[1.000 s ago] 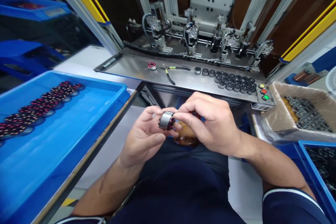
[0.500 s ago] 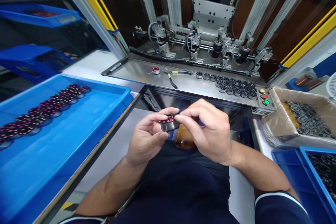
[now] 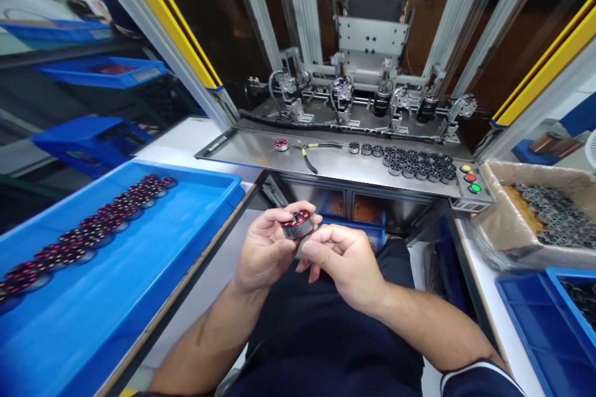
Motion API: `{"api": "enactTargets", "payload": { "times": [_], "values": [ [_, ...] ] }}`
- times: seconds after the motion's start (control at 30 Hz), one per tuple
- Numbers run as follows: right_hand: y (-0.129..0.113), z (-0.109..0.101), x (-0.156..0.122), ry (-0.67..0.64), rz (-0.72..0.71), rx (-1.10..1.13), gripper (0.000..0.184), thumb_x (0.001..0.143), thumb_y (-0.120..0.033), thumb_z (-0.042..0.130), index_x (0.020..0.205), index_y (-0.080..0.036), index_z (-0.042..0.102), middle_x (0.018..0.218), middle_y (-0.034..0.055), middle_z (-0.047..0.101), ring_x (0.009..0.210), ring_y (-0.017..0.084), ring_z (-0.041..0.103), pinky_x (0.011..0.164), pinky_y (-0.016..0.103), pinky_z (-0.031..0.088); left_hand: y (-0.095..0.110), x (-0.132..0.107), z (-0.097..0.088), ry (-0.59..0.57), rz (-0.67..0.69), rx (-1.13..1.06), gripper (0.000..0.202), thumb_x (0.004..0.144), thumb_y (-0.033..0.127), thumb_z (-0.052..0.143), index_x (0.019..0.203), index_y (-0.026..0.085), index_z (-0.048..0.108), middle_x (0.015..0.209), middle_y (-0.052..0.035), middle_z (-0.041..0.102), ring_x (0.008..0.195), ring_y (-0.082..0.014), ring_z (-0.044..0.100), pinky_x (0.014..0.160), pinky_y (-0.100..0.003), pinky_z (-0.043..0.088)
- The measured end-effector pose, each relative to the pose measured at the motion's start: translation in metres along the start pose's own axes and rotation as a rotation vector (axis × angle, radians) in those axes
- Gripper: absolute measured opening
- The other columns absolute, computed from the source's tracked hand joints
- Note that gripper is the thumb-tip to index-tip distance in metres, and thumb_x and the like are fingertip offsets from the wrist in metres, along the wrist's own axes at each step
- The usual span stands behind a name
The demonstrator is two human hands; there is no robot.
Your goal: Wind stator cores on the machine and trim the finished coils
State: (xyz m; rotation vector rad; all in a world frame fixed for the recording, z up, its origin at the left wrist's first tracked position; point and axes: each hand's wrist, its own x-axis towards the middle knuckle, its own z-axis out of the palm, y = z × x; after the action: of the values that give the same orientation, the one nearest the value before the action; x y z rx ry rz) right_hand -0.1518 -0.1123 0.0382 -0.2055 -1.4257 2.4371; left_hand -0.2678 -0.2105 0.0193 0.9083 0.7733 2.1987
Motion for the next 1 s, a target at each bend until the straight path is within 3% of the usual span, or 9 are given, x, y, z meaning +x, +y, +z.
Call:
{"api": "enactTargets", "payload": {
  "times": [0.13,0.3,0.37,0.43,0.5,0.57,0.67,0.83,1.0],
  "values": [
    [-0.002,-0.006,-0.001,-0.060,0.033,0.122,0.045,0.083,-0.060,0.072,0.085,-0.015,0.076,0.075,0.0067,0.072,0.066,0.014,0.067,0.055,0.022,0.055,0.001,0.000,-0.002,-0.081,0.032,0.047,0.028,0.075,0.015,0.084,0.099,0.027,0.076,0.116,-0.0041,0.076,0.108,-0.0197,0.073,0.094,-0.031,0.059],
    [0.006,-0.010,0.000,-0.233,0.128,0.123,0.048,0.081,-0.062,0.074,0.089,-0.014,0.072,0.079,0.0046,0.065,0.069,0.014,0.061,0.063,0.026,0.056,0.001,-0.001,-0.002,-0.184,0.023,0.169,0.022,0.076,0.020,0.084,0.096,0.024,0.076,0.116,-0.0090,0.076,0.114,-0.0273,0.071,0.098,-0.046,0.058],
    [0.008,-0.013,0.000,-0.231,0.078,0.072,0.046,0.080,-0.060,0.076,0.091,-0.015,0.070,0.081,0.0036,0.063,0.069,0.014,0.060,0.065,0.027,0.056,0.003,-0.001,-0.003,-0.195,0.019,0.224,0.036,0.071,0.025,0.088,0.105,0.025,0.074,0.123,-0.0112,0.074,0.115,-0.0288,0.070,0.101,-0.049,0.056],
    [0.008,-0.019,0.000,-0.156,-0.133,-0.135,0.039,0.080,-0.050,0.080,0.097,-0.017,0.069,0.087,0.0046,0.064,0.076,0.015,0.062,0.069,0.028,0.056,0.008,-0.002,-0.006,-0.104,0.027,0.322,0.064,0.060,0.031,0.094,0.119,0.027,0.070,0.134,-0.0121,0.067,0.124,-0.0289,0.064,0.107,-0.045,0.052],
    [0.005,-0.025,0.000,-0.052,-0.484,-0.463,0.033,0.079,-0.034,0.083,0.106,-0.020,0.069,0.096,0.0063,0.065,0.086,0.018,0.063,0.076,0.031,0.056,0.013,-0.006,-0.006,0.020,0.026,0.489,0.077,0.054,0.035,0.097,0.125,0.026,0.068,0.135,-0.0116,0.066,0.127,-0.0269,0.061,0.108,-0.035,0.050],
    [0.002,-0.030,0.000,0.003,-0.783,-0.771,0.039,0.080,-0.021,0.080,0.117,-0.021,0.067,0.101,0.0085,0.065,0.093,0.021,0.063,0.081,0.035,0.056,0.017,-0.011,-0.003,0.042,0.025,0.674,0.066,0.057,0.037,0.095,0.118,0.023,0.073,0.122,-0.0093,0.071,0.116,-0.0235,0.065,0.100,-0.027,0.052],
    [0.001,-0.034,0.000,-0.005,-0.957,-0.990,0.047,0.083,-0.012,0.075,0.127,-0.019,0.061,0.104,0.0112,0.065,0.095,0.023,0.063,0.081,0.037,0.056,0.018,-0.016,0.007,-0.048,0.066,0.844,0.054,0.064,0.037,0.091,0.114,0.024,0.074,0.106,-0.0069,0.075,0.099,-0.0216,0.069,0.090,-0.027,0.054],
    [-0.001,-0.040,-0.003,-0.037,-0.900,-0.971,0.050,0.082,-0.008,0.067,0.130,-0.020,0.059,0.108,0.0126,0.063,0.099,0.025,0.062,0.082,0.041,0.056,0.017,-0.014,0.016,-0.062,0.153,0.972,0.046,0.072,0.033,0.087,0.114,0.023,0.073,0.099,-0.0069,0.078,0.089,-0.0214,0.072,0.081,-0.030,0.056],
    [-0.031,-0.042,-0.007,-0.078,-0.673,-0.834,0.022,0.089,-0.025,0.061,0.109,-0.018,0.066,0.099,0.0108,0.064,0.091,0.024,0.062,0.076,0.040,0.054,0.021,-0.012,0.016,-0.078,0.384,1.255,0.040,0.075,0.018,0.082,0.113,0.022,0.072,0.100,-0.0078,0.079,0.093,-0.0240,0.071,0.088,-0.038,0.056]
  ]
}}
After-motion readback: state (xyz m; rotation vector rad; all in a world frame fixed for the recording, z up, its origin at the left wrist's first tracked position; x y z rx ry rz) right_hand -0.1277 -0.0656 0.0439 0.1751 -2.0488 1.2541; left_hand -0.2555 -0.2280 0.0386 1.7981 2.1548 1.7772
